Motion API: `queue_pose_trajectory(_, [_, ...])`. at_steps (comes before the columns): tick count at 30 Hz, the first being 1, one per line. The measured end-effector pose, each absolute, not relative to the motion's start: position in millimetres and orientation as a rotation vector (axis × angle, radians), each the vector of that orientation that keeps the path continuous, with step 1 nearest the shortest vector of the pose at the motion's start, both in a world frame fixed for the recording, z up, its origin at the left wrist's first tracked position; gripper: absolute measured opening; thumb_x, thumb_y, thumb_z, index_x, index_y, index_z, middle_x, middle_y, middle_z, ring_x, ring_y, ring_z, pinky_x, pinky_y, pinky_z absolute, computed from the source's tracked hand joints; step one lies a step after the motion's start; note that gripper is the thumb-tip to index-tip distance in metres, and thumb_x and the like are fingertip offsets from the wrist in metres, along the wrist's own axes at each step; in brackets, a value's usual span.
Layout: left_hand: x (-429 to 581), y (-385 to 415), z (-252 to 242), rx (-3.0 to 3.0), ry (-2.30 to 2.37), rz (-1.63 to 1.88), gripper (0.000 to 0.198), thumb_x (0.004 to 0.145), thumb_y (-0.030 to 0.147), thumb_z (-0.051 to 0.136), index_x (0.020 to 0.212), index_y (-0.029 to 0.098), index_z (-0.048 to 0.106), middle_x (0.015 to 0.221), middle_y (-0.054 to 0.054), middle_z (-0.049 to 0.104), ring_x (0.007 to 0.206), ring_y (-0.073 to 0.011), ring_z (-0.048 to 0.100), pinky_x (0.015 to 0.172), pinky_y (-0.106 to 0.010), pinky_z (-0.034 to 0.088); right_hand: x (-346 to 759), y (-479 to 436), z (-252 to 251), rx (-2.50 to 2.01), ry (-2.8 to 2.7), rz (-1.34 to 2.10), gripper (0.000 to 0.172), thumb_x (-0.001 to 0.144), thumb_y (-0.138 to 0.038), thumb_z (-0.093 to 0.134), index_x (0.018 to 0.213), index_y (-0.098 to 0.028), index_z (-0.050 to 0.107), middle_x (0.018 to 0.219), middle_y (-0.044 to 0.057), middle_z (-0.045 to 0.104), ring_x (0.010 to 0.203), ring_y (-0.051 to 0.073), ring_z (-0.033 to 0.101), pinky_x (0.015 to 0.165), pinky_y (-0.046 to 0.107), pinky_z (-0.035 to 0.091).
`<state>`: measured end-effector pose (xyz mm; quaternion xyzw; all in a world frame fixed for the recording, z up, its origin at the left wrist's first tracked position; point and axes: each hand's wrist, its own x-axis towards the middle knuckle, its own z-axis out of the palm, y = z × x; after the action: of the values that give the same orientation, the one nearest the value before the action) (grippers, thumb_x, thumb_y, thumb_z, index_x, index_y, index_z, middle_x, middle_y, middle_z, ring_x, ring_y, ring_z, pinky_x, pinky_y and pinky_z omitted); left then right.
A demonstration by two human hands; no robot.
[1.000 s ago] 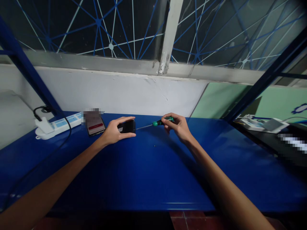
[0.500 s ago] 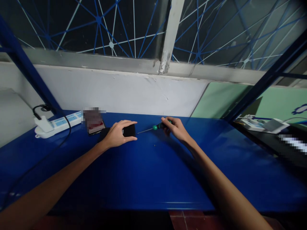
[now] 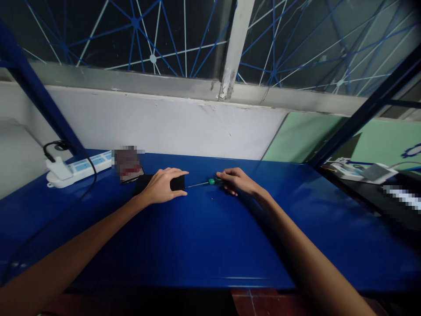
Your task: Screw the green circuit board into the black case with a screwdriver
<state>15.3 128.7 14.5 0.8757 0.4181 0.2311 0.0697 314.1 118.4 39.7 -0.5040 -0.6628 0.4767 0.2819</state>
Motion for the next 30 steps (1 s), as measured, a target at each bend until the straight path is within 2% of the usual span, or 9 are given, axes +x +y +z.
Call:
queue_pose_trajectory(4, [15.3,128.0,15.2,2.627,1.268,0.663,0.064,0.077,0.055,0.074,0.133,0.028,0.060,0.135,-0.010,0.063,0.127,-0.0334,0.055,0.103,-0.054,0.043,314.9,117.2,42.0,-1.442,-1.792,1.279,0.048,0.090,-0.061,0.054,0.065,-0.021,0.044,0.045,-0.008,0.035,0.037,0.006,0.030,0.036,0.023,0.023])
queue_pose_trajectory(7, [14.9,127.9,15.0,2.625,1.263,0.654,0.064,0.078,0.056,0.073,0.134,0.028,0.060,0.136,-0.010,0.062,0.126,-0.0333,0.055,0.102,-0.055,0.043,315.9,115.2,45.3,-1.411,-1.764,1.359,0.038,0.083,-0.055,0.068,0.085,-0.022,0.049,0.047,-0.011,0.037,0.037,0.007,0.030,0.035,0.023,0.023])
queue_pose_trajectory(10, [14.7,128.0,15.3,2.627,1.255,0.657,0.064,0.078,0.056,0.072,0.134,0.028,0.060,0.136,-0.010,0.062,0.125,-0.0339,0.055,0.102,-0.055,0.043,317.6,114.6,46.4,-1.366,-1.779,1.382,0.040,0.076,-0.049,0.076,0.092,-0.023,0.049,0.047,-0.011,0.042,0.037,0.009,0.033,0.036,0.024,0.026])
queue_pose_trajectory(13, [14.9,127.7,16.0,2.624,1.253,0.647,0.064,0.079,0.057,0.071,0.135,0.028,0.059,0.136,-0.011,0.061,0.126,-0.0352,0.055,0.102,-0.057,0.043,317.7,116.0,44.0,-1.397,-1.831,1.222,0.041,0.080,-0.057,0.070,0.076,-0.020,0.053,0.051,-0.006,0.047,0.042,0.008,0.036,0.041,0.025,0.026])
queue_pose_trajectory(17, [15.4,127.2,16.6,2.627,1.248,0.634,0.064,0.080,0.059,0.069,0.135,0.028,0.059,0.136,-0.011,0.062,0.125,-0.0358,0.055,0.100,-0.057,0.043,315.3,117.6,41.2,-1.485,-1.899,1.033,0.055,0.085,-0.066,0.058,0.057,-0.019,0.047,0.051,-0.004,0.040,0.046,0.007,0.028,0.045,0.026,0.020])
queue_pose_trajectory(21, [15.7,127.4,16.7,2.646,1.253,0.614,0.062,0.081,0.057,0.069,0.136,0.028,0.058,0.136,-0.011,0.061,0.125,-0.0351,0.055,0.100,-0.055,0.043,314.7,116.0,44.6,-1.405,-1.858,1.183,0.039,0.077,-0.055,0.073,0.084,-0.020,0.056,0.056,-0.006,0.047,0.048,0.008,0.033,0.045,0.024,0.022])
queue_pose_trajectory(23, [15.7,127.8,16.6,2.653,1.251,0.610,0.063,0.081,0.057,0.069,0.136,0.028,0.058,0.136,-0.011,0.061,0.126,-0.0351,0.054,0.100,-0.055,0.043,315.1,115.1,46.8,-1.391,-1.822,1.268,0.042,0.072,-0.050,0.078,0.092,-0.021,0.054,0.056,-0.008,0.048,0.046,0.007,0.033,0.044,0.024,0.022])
queue_pose_trajectory(27, [15.6,127.7,16.6,2.653,1.253,0.602,0.064,0.082,0.058,0.068,0.137,0.027,0.058,0.137,-0.011,0.061,0.126,-0.0357,0.054,0.100,-0.055,0.043,314.6,115.4,46.1,-1.438,-1.859,1.145,0.044,0.076,-0.060,0.071,0.077,-0.019,0.055,0.055,-0.006,0.046,0.047,0.008,0.036,0.046,0.025,0.025])
queue_pose_trajectory(30, [15.6,126.6,17.4,2.664,1.246,0.594,0.063,0.083,0.058,0.067,0.137,0.027,0.058,0.136,-0.012,0.061,0.125,-0.0352,0.055,0.100,-0.054,0.044,313.7,117.2,42.3,-1.473,-1.942,0.945,0.054,0.082,-0.068,0.058,0.062,-0.018,0.051,0.054,-0.004,0.042,0.049,0.008,0.034,0.048,0.026,0.024])
